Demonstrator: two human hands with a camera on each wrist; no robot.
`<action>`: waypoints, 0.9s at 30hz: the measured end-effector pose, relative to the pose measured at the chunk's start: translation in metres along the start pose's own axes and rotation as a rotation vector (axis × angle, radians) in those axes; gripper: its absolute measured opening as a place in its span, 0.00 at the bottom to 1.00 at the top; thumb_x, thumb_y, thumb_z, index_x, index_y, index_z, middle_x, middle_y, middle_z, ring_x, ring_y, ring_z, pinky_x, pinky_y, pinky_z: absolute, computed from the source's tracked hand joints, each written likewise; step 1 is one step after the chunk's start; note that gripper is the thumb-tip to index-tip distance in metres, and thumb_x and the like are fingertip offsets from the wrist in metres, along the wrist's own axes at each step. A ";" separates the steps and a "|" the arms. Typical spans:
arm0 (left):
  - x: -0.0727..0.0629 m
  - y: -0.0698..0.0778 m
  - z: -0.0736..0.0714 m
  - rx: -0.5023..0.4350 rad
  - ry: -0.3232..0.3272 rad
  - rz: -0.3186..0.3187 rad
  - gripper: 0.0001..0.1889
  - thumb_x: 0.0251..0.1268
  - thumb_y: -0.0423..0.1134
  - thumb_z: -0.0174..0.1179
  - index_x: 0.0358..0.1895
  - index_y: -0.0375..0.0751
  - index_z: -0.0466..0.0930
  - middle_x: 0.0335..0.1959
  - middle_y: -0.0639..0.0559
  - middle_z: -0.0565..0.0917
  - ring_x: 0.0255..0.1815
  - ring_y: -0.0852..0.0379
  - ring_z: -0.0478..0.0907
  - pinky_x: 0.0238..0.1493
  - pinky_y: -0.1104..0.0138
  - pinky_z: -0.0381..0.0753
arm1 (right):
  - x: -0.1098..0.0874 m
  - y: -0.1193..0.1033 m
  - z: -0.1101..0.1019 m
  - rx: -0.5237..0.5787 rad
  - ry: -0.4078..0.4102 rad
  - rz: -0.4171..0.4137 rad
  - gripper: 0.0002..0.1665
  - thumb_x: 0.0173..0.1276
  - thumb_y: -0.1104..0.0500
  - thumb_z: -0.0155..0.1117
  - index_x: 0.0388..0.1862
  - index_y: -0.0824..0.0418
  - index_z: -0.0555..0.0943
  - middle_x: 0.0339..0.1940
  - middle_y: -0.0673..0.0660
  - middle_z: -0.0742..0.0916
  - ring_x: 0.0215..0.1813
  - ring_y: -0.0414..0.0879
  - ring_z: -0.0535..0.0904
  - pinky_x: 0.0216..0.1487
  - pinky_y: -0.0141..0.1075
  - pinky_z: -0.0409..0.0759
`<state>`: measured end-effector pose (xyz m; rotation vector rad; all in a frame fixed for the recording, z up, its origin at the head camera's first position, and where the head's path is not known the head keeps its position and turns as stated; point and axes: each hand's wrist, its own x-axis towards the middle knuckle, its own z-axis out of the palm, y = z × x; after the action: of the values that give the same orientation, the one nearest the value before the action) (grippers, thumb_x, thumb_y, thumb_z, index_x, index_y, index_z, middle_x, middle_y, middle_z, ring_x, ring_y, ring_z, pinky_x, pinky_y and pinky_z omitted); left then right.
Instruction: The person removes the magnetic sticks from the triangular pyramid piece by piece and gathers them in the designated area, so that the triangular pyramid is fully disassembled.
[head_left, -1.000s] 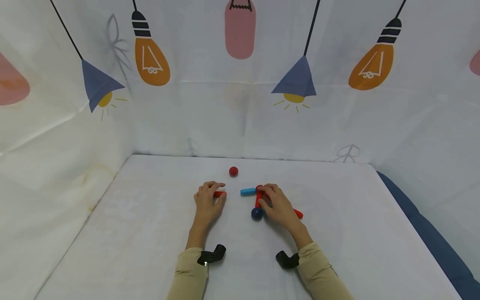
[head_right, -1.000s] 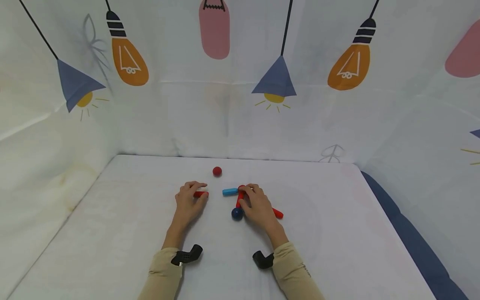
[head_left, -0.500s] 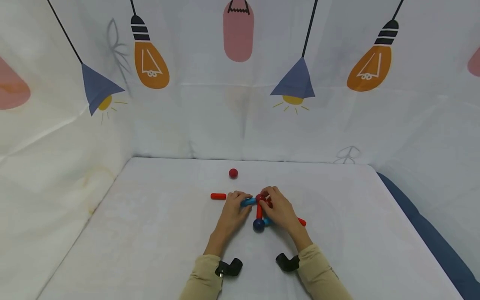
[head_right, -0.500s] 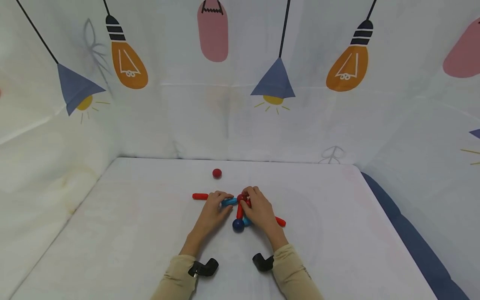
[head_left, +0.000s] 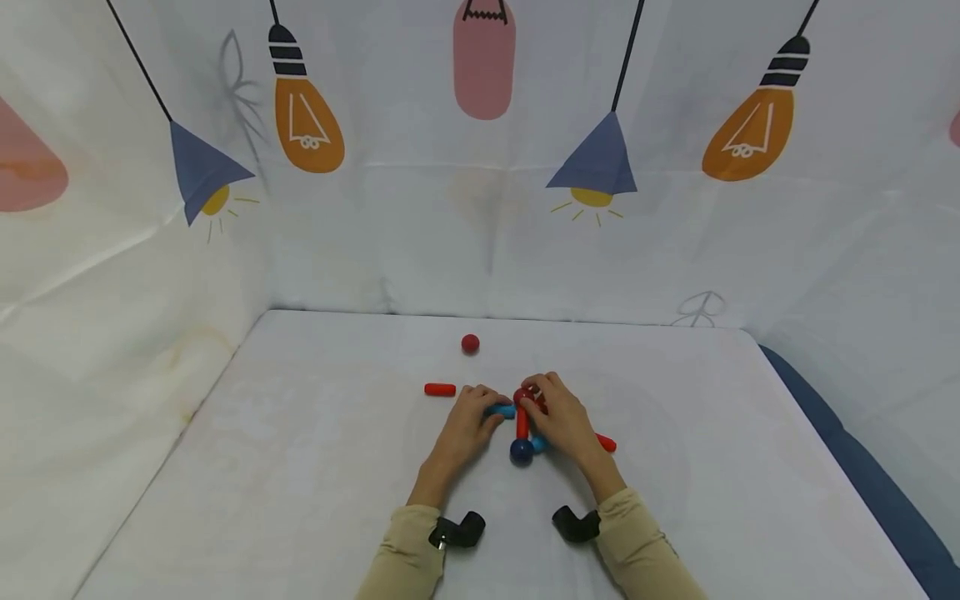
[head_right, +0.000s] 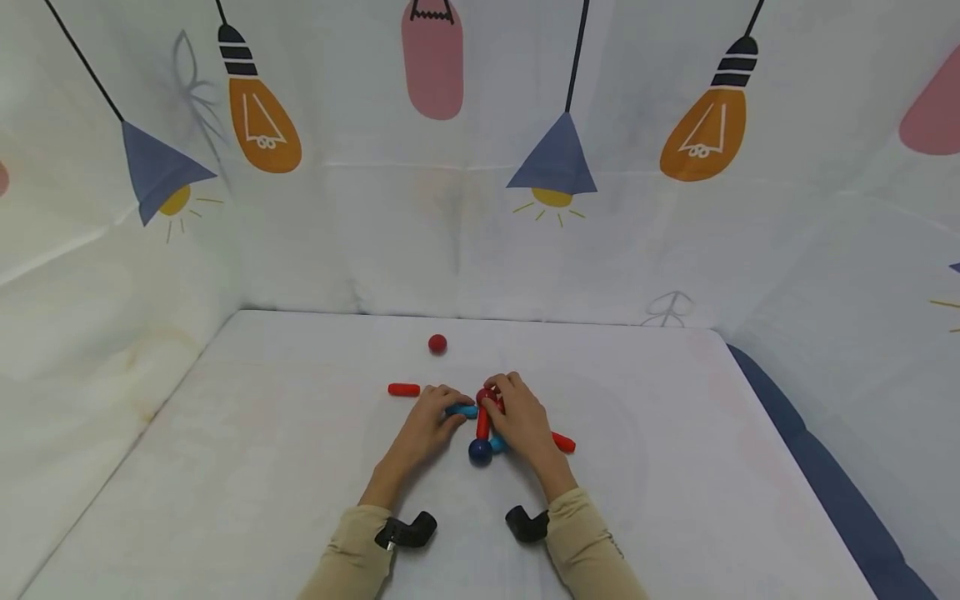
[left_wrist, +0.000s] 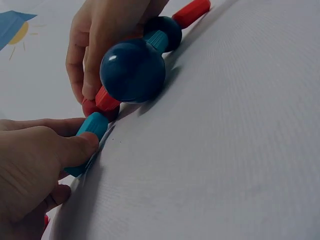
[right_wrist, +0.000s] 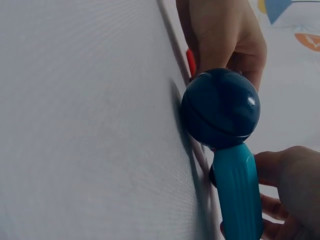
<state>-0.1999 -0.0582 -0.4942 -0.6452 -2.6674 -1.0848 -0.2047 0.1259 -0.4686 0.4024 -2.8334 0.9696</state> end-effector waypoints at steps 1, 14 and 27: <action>0.000 0.000 -0.001 0.002 -0.004 -0.003 0.12 0.60 0.35 0.63 0.47 0.48 0.83 0.43 0.53 0.80 0.44 0.57 0.70 0.46 0.65 0.74 | 0.000 0.000 0.000 0.002 -0.002 0.003 0.14 0.67 0.55 0.61 0.50 0.54 0.76 0.45 0.54 0.78 0.40 0.45 0.77 0.43 0.40 0.80; -0.004 -0.012 -0.028 -0.067 0.009 -0.159 0.12 0.59 0.38 0.65 0.47 0.51 0.82 0.40 0.59 0.81 0.43 0.61 0.75 0.49 0.64 0.78 | 0.000 -0.001 -0.002 0.007 -0.032 0.041 0.13 0.67 0.54 0.61 0.50 0.53 0.76 0.45 0.53 0.78 0.42 0.45 0.77 0.45 0.40 0.80; -0.013 -0.049 -0.065 -0.052 0.132 -0.121 0.10 0.52 0.33 0.69 0.39 0.47 0.85 0.38 0.54 0.81 0.39 0.56 0.75 0.40 0.65 0.75 | -0.001 0.019 -0.015 0.051 -0.193 0.083 0.15 0.66 0.53 0.63 0.49 0.54 0.77 0.34 0.50 0.80 0.35 0.43 0.73 0.37 0.34 0.73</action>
<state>-0.2104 -0.1391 -0.4820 -0.4092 -2.6005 -1.1880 -0.2091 0.1496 -0.4678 0.4076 -3.0250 1.0753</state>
